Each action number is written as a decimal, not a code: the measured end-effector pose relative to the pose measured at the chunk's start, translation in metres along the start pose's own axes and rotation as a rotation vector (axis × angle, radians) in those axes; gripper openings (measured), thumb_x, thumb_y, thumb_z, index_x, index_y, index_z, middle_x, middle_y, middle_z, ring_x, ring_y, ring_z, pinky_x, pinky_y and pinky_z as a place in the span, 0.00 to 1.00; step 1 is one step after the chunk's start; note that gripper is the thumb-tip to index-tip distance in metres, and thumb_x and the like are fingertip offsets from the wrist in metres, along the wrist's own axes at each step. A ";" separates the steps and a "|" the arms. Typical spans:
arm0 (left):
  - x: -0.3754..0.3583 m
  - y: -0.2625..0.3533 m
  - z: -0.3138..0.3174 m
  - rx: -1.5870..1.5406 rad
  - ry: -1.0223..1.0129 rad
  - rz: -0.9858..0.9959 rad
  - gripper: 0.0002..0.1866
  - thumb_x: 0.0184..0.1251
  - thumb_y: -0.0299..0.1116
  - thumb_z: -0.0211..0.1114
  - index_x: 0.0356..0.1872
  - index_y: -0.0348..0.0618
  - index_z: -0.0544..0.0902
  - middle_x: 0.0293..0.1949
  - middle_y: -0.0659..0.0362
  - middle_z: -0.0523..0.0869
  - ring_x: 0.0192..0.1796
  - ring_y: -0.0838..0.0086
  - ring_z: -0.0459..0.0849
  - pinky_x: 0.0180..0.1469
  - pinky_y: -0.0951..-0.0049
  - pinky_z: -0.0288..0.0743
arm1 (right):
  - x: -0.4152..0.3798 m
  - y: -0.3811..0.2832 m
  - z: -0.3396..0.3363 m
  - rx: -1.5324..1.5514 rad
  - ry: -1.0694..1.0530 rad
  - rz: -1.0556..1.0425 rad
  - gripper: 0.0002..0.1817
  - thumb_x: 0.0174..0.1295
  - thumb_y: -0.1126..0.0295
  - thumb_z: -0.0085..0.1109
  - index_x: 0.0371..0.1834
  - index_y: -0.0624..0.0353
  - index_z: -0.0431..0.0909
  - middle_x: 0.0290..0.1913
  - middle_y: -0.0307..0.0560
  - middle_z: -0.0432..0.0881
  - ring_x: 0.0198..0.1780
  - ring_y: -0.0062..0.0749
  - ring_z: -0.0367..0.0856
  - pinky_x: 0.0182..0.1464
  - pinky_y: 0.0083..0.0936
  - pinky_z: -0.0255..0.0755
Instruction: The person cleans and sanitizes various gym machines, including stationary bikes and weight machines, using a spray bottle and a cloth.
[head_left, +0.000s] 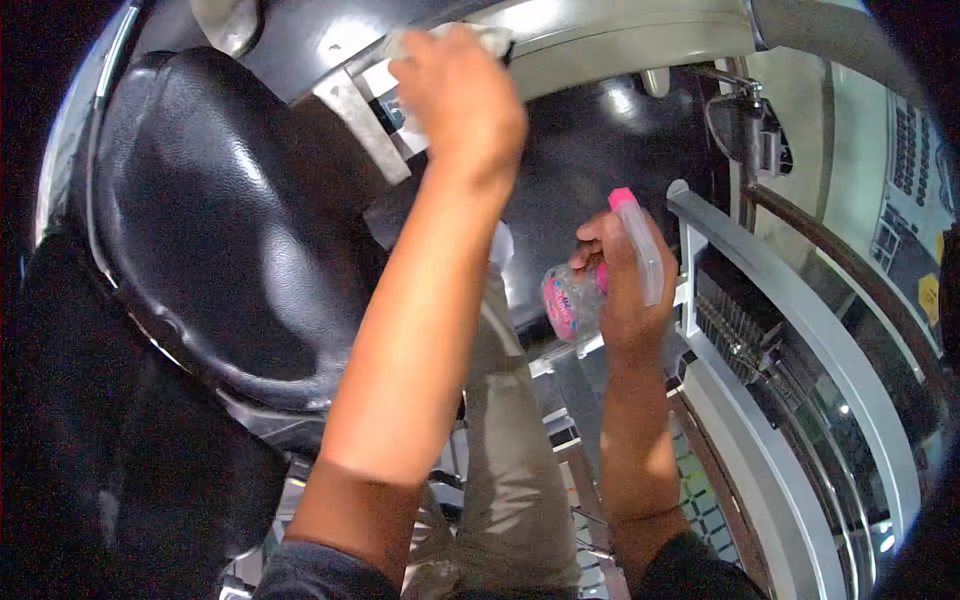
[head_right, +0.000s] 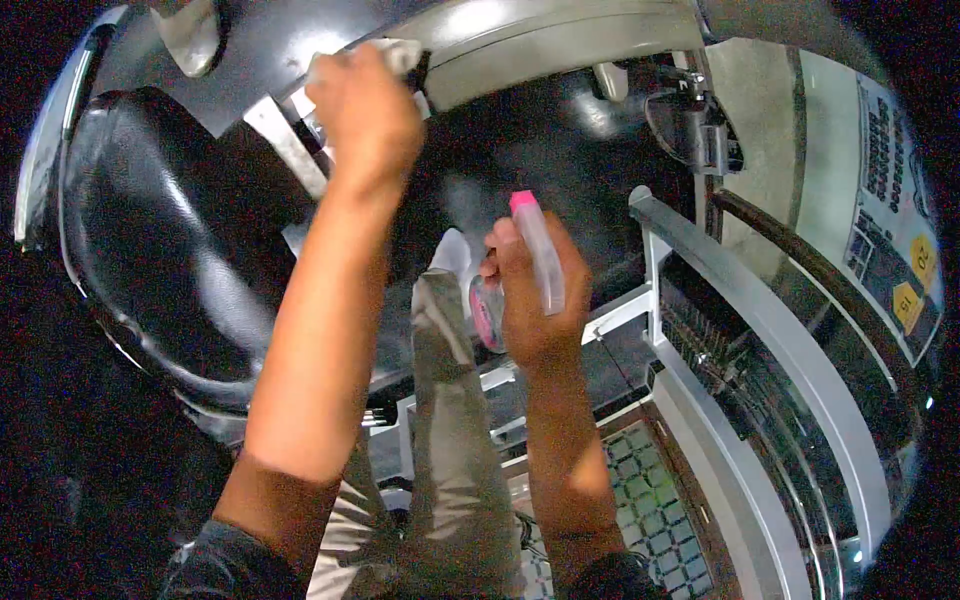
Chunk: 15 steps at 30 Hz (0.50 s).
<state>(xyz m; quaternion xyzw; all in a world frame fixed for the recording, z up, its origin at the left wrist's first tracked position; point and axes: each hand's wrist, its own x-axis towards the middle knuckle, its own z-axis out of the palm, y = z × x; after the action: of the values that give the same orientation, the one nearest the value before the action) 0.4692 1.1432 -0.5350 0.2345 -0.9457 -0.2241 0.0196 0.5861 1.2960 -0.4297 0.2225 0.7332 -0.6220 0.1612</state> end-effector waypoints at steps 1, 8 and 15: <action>0.003 0.011 0.029 0.055 0.031 0.080 0.13 0.69 0.27 0.56 0.46 0.34 0.87 0.54 0.40 0.81 0.53 0.45 0.79 0.61 0.47 0.72 | 0.000 -0.001 -0.001 -0.013 -0.001 -0.045 0.13 0.77 0.61 0.61 0.43 0.62 0.80 0.34 0.41 0.84 0.32 0.22 0.82 0.37 0.23 0.76; -0.022 -0.001 0.002 -0.045 -0.030 0.103 0.12 0.71 0.28 0.56 0.45 0.32 0.86 0.56 0.40 0.79 0.56 0.44 0.76 0.60 0.48 0.71 | -0.002 0.000 -0.011 -0.064 0.024 -0.007 0.14 0.77 0.60 0.59 0.42 0.61 0.80 0.33 0.42 0.84 0.32 0.23 0.82 0.36 0.23 0.76; 0.033 0.020 0.046 -0.208 0.308 0.032 0.15 0.65 0.24 0.60 0.51 0.39 0.85 0.56 0.41 0.81 0.58 0.41 0.79 0.63 0.46 0.73 | -0.012 0.010 -0.016 -0.087 0.002 0.025 0.15 0.76 0.58 0.61 0.40 0.60 0.80 0.29 0.41 0.82 0.31 0.23 0.82 0.36 0.24 0.77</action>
<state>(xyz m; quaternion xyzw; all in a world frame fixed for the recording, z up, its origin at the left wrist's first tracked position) 0.4247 1.1627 -0.5701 0.2477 -0.9068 -0.2820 0.1919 0.6021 1.3112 -0.4296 0.2249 0.7569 -0.5873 0.1777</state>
